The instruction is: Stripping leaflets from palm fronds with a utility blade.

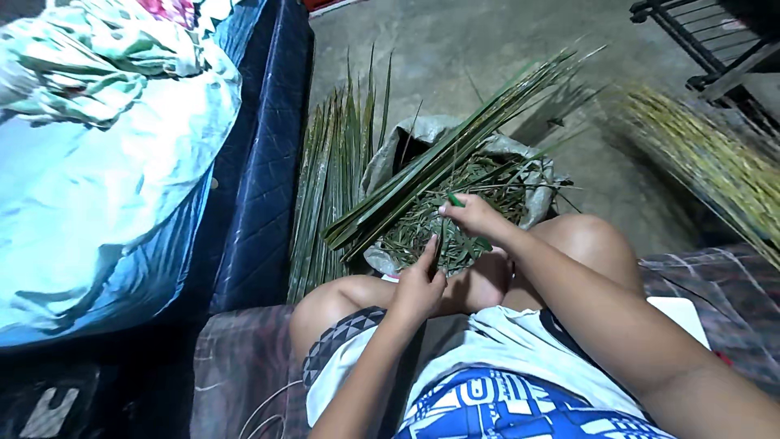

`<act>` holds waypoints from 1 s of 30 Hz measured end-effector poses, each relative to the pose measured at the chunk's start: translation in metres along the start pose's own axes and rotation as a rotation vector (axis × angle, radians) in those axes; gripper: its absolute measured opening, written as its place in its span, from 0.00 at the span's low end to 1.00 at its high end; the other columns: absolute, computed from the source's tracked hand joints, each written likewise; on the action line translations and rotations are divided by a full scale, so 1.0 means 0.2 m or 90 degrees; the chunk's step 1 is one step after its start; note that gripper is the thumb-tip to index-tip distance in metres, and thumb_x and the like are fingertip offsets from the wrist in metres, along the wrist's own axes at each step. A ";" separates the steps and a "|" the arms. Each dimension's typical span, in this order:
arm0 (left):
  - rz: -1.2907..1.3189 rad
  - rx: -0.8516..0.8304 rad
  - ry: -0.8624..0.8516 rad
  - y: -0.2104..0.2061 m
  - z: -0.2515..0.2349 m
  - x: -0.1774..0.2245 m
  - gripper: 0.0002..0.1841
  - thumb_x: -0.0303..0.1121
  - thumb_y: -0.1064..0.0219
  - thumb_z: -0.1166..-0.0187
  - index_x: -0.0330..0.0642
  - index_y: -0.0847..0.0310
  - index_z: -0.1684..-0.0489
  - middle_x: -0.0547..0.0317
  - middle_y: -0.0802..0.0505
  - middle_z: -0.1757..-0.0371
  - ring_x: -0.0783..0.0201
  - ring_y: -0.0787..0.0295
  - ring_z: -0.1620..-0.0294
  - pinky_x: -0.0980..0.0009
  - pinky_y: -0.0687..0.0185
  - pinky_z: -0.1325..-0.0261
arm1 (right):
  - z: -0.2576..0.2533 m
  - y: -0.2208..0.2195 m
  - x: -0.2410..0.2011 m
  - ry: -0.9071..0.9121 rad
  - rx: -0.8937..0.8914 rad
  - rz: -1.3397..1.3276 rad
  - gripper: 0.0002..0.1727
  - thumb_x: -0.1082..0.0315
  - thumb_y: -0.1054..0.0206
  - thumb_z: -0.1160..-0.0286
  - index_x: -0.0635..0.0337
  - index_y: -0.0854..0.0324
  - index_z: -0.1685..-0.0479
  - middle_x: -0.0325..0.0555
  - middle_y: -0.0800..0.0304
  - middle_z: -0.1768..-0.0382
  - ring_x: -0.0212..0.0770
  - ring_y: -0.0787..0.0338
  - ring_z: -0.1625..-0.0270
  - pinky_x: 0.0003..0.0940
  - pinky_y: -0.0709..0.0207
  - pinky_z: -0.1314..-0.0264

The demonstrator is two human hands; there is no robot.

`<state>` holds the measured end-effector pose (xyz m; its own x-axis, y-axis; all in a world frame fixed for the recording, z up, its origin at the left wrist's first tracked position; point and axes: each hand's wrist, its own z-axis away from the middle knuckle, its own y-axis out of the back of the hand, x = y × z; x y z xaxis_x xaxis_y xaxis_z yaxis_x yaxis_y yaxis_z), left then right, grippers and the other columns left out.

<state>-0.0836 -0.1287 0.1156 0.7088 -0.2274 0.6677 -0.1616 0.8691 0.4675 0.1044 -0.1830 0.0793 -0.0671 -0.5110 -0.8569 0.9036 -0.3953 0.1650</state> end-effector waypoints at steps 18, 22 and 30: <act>0.009 0.091 -0.005 0.02 -0.10 -0.10 0.26 0.37 0.57 0.04 0.44 0.40 0.08 0.51 0.09 0.60 0.63 0.16 0.68 0.65 0.18 0.58 | 0.12 -0.18 -0.10 -0.052 0.019 0.539 0.18 0.60 0.41 0.10 0.62 0.19 0.34 0.65 0.10 0.43 0.66 0.11 0.36 0.67 0.22 0.37; 0.028 0.093 -0.010 0.02 -0.09 -0.10 0.26 0.37 0.56 0.04 0.47 0.43 0.07 0.54 0.11 0.64 0.67 0.19 0.73 0.68 0.20 0.64 | 0.00 -0.05 -0.06 -0.058 0.128 0.464 0.16 0.58 0.39 0.11 0.63 0.16 0.46 0.64 0.09 0.52 0.66 0.09 0.46 0.68 0.20 0.47; 0.038 0.119 0.004 0.03 -0.12 -0.15 0.26 0.33 0.56 0.07 0.42 0.34 0.11 0.50 0.09 0.59 0.62 0.14 0.64 0.62 0.18 0.53 | 0.24 -0.28 -0.06 -0.049 -0.161 0.455 0.18 0.58 0.45 0.09 0.63 0.18 0.41 0.60 0.11 0.49 0.58 0.11 0.43 0.60 0.22 0.41</act>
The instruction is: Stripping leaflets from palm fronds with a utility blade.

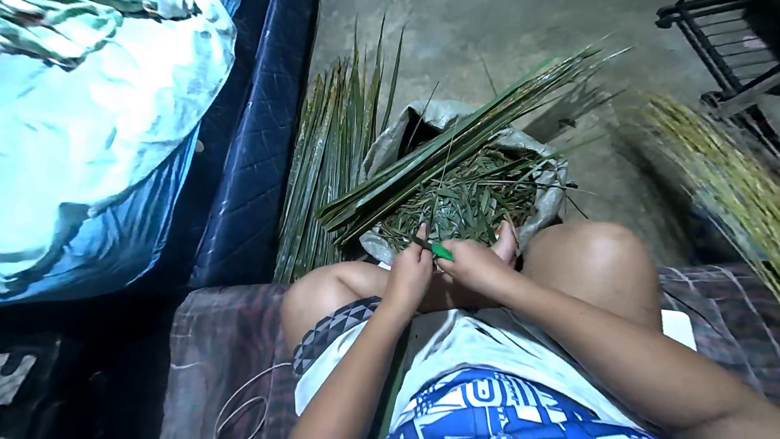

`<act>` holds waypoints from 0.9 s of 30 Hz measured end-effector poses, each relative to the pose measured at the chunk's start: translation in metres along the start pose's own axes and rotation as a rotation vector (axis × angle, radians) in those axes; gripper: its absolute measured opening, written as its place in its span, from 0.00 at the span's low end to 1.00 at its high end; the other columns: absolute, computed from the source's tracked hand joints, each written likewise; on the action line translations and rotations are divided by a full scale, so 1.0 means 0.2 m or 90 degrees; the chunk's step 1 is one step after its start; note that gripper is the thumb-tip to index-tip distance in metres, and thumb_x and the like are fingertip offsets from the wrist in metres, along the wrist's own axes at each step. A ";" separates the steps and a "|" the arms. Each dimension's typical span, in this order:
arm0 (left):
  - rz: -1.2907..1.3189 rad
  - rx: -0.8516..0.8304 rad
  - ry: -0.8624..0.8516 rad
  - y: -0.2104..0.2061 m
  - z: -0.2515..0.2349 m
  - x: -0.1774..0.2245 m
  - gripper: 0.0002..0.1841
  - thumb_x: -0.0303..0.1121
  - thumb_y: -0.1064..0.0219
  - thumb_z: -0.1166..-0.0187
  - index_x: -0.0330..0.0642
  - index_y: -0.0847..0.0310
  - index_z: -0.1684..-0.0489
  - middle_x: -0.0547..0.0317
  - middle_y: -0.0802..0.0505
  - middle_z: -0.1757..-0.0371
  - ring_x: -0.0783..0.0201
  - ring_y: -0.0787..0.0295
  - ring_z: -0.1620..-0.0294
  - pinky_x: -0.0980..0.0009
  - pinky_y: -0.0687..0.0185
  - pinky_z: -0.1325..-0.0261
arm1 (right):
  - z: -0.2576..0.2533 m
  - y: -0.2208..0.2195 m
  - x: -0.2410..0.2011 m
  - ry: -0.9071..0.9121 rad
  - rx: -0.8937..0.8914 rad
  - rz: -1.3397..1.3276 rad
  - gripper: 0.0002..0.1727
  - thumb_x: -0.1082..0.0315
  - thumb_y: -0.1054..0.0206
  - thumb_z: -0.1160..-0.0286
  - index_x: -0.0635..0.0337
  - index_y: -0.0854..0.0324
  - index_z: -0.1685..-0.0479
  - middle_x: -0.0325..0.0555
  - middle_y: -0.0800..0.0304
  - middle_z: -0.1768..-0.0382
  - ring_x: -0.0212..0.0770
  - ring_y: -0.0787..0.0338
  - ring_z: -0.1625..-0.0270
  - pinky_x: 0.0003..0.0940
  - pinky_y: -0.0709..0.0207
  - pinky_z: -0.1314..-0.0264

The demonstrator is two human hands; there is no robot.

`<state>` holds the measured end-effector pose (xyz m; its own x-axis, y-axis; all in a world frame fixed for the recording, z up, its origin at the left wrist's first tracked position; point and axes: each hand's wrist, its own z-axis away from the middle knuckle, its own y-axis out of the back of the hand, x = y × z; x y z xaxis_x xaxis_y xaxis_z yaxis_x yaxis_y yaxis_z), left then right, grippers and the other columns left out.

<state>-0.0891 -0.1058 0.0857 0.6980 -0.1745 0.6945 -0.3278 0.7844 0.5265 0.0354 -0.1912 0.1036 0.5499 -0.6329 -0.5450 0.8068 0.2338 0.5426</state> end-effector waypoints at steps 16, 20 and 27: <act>-0.004 -0.016 0.018 -0.01 -0.02 -0.02 0.20 0.34 0.54 0.08 0.33 0.16 0.40 0.51 0.11 0.62 0.61 0.14 0.62 0.60 0.18 0.52 | -0.06 -0.01 0.01 -0.013 -0.007 -0.007 0.17 0.58 0.45 0.09 0.63 0.18 0.43 0.59 0.12 0.52 0.57 0.12 0.47 0.59 0.22 0.43; -0.018 -0.032 -0.005 -0.01 -0.01 -0.01 0.25 0.40 0.56 0.04 0.41 0.32 0.13 0.44 0.07 0.52 0.55 0.10 0.56 0.56 0.17 0.43 | -0.11 0.07 0.02 -0.086 0.085 0.112 0.20 0.58 0.44 0.09 0.64 0.19 0.34 0.65 0.11 0.39 0.65 0.12 0.33 0.67 0.24 0.34; -0.047 -0.008 -0.019 -0.01 0.01 0.00 0.26 0.40 0.55 0.04 0.45 0.38 0.09 0.46 0.07 0.57 0.55 0.10 0.59 0.56 0.16 0.45 | -0.19 0.22 0.13 -0.158 0.198 0.028 0.18 0.58 0.40 0.11 0.63 0.17 0.40 0.64 0.10 0.47 0.64 0.10 0.40 0.66 0.22 0.40</act>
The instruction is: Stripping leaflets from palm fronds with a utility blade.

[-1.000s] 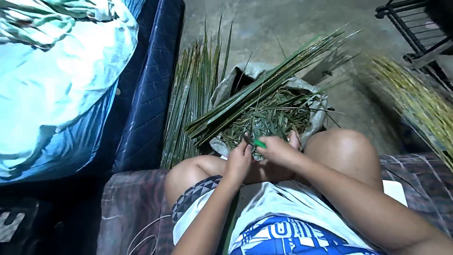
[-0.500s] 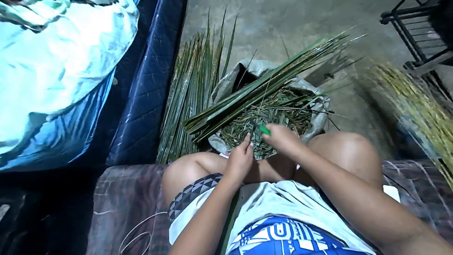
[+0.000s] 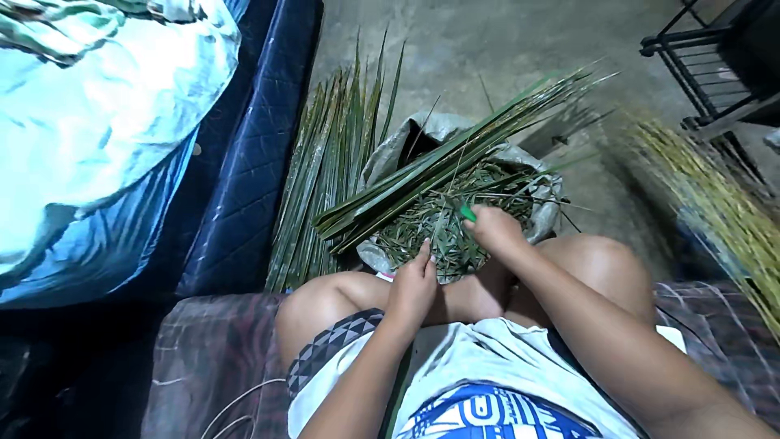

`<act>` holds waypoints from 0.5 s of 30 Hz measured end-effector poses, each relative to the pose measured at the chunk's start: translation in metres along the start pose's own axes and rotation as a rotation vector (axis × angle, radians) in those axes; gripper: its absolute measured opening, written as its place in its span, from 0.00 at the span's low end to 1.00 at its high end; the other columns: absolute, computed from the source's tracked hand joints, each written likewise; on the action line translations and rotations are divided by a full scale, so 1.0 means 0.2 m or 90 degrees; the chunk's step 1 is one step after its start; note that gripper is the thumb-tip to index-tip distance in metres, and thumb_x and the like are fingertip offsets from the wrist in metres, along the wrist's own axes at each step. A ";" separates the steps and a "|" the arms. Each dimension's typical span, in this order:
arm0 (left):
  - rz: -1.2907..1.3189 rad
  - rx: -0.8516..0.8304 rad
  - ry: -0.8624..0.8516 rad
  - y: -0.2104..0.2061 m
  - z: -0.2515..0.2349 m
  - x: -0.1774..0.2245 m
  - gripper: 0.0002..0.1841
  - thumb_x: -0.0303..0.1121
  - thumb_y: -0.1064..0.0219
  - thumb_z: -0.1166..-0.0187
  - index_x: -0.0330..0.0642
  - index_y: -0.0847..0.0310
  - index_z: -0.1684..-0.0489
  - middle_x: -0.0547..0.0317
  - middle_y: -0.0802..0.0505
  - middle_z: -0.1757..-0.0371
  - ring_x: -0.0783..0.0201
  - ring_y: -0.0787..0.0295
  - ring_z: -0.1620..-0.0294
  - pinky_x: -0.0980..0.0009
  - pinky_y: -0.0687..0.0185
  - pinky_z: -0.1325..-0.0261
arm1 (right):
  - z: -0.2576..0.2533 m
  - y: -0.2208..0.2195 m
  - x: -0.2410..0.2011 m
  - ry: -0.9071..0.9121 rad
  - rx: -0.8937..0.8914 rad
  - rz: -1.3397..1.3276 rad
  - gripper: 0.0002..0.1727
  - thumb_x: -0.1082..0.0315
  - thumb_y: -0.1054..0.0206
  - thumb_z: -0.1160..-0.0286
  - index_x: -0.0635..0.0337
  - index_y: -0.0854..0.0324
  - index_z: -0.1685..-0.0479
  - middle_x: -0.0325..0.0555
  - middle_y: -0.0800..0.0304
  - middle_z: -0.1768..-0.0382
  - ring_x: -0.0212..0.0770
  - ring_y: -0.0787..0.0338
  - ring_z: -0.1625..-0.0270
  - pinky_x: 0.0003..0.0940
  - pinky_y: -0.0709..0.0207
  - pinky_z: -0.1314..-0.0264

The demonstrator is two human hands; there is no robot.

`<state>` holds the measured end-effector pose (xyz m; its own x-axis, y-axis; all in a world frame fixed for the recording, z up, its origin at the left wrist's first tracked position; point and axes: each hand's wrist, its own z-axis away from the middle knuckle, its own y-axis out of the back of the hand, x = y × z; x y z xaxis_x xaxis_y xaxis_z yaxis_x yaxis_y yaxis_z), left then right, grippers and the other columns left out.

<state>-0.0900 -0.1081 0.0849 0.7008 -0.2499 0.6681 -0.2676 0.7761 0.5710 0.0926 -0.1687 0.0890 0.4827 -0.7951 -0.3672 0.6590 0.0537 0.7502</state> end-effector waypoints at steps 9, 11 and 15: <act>-0.091 0.014 -0.012 -0.01 0.02 0.03 0.26 0.36 0.55 0.05 0.41 0.40 0.09 0.38 0.08 0.40 0.46 0.10 0.40 0.49 0.22 0.29 | 0.10 -0.07 -0.05 0.043 -0.090 0.060 0.20 0.57 0.44 0.09 0.63 0.18 0.34 0.64 0.11 0.39 0.64 0.12 0.33 0.66 0.25 0.33; -0.076 0.013 -0.019 -0.01 0.02 0.04 0.26 0.36 0.55 0.05 0.42 0.40 0.08 0.38 0.08 0.41 0.46 0.09 0.42 0.49 0.21 0.31 | 0.00 -0.02 -0.01 -0.010 -0.022 0.040 0.20 0.57 0.43 0.09 0.62 0.17 0.35 0.65 0.10 0.40 0.65 0.12 0.34 0.67 0.24 0.35; 0.041 -0.009 -0.002 0.01 0.01 0.01 0.26 0.39 0.55 0.04 0.46 0.37 0.09 0.47 0.07 0.56 0.58 0.12 0.64 0.59 0.16 0.53 | -0.03 0.02 0.03 0.007 0.006 -0.031 0.18 0.57 0.40 0.11 0.62 0.16 0.41 0.63 0.10 0.48 0.63 0.11 0.40 0.66 0.22 0.40</act>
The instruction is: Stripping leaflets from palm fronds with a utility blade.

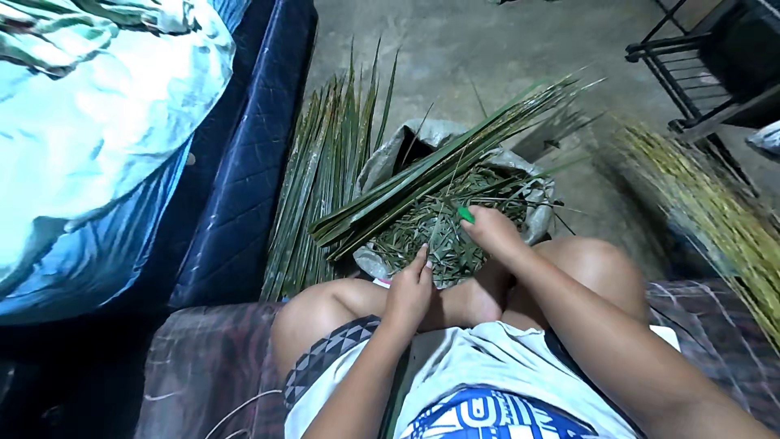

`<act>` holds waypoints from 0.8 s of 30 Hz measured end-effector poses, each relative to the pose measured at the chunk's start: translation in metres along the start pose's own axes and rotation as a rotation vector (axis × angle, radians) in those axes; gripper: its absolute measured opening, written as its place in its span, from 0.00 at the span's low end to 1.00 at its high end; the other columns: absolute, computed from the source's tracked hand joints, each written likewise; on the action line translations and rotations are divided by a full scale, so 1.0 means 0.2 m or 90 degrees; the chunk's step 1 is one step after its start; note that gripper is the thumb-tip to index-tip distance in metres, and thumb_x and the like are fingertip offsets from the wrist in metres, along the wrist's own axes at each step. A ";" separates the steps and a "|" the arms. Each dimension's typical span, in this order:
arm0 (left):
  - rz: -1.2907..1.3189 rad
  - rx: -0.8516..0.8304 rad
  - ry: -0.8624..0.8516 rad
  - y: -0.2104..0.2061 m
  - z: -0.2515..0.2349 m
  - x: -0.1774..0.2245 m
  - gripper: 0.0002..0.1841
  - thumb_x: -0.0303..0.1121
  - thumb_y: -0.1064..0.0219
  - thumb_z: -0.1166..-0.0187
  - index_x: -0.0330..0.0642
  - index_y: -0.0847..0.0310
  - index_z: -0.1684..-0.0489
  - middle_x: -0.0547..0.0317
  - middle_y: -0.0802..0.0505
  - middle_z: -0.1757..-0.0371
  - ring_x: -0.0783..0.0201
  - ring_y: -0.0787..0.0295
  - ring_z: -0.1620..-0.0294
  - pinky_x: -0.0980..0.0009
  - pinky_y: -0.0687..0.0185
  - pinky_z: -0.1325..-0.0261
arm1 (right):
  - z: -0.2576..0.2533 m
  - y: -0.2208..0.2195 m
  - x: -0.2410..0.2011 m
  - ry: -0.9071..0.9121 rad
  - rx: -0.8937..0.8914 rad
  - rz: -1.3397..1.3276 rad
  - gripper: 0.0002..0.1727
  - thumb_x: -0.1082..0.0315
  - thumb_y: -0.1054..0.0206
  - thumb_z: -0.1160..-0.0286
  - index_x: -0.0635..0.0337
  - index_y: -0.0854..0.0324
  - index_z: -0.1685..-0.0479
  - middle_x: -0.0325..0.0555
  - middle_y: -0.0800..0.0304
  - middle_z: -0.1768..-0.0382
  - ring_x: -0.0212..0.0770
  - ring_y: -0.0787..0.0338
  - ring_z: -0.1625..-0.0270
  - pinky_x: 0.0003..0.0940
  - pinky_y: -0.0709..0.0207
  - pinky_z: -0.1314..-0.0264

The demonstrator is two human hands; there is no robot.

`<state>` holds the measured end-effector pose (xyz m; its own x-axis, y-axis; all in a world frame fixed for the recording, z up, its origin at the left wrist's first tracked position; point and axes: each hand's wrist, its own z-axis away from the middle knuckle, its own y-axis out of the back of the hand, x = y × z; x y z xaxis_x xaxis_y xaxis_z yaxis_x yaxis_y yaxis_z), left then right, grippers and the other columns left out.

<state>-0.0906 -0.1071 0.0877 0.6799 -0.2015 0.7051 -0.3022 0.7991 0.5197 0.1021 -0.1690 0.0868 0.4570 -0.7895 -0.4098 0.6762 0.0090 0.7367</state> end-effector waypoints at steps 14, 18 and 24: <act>0.291 -0.047 0.009 0.02 0.01 -0.01 0.24 0.34 0.54 0.04 0.39 0.37 0.11 0.62 0.15 0.77 0.73 0.34 0.90 0.76 0.36 0.86 | -0.03 0.00 0.01 -0.004 0.059 -0.006 0.16 0.57 0.39 0.11 0.63 0.16 0.46 0.63 0.09 0.51 0.64 0.10 0.43 0.66 0.22 0.43; 0.318 -0.045 0.009 0.02 0.00 -0.02 0.23 0.34 0.53 0.04 0.35 0.32 0.16 0.62 0.14 0.77 0.74 0.33 0.90 0.78 0.36 0.86 | 0.13 -0.09 -0.03 0.111 -0.093 -0.014 0.18 0.57 0.42 0.11 0.63 0.16 0.42 0.62 0.10 0.51 0.61 0.11 0.45 0.64 0.23 0.42; 0.366 -0.059 0.001 0.02 0.01 -0.03 0.23 0.32 0.54 0.05 0.34 0.33 0.15 0.62 0.15 0.79 0.75 0.35 0.91 0.79 0.38 0.87 | 0.14 -0.08 -0.04 0.091 -0.078 0.012 0.19 0.58 0.43 0.10 0.64 0.16 0.41 0.64 0.10 0.48 0.64 0.11 0.42 0.66 0.24 0.40</act>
<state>-0.0971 -0.1040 0.0867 0.4243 0.2797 0.8612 -0.5637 0.8259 0.0094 0.0723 -0.1793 0.0937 0.5414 -0.6932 -0.4758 0.7282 0.1037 0.6775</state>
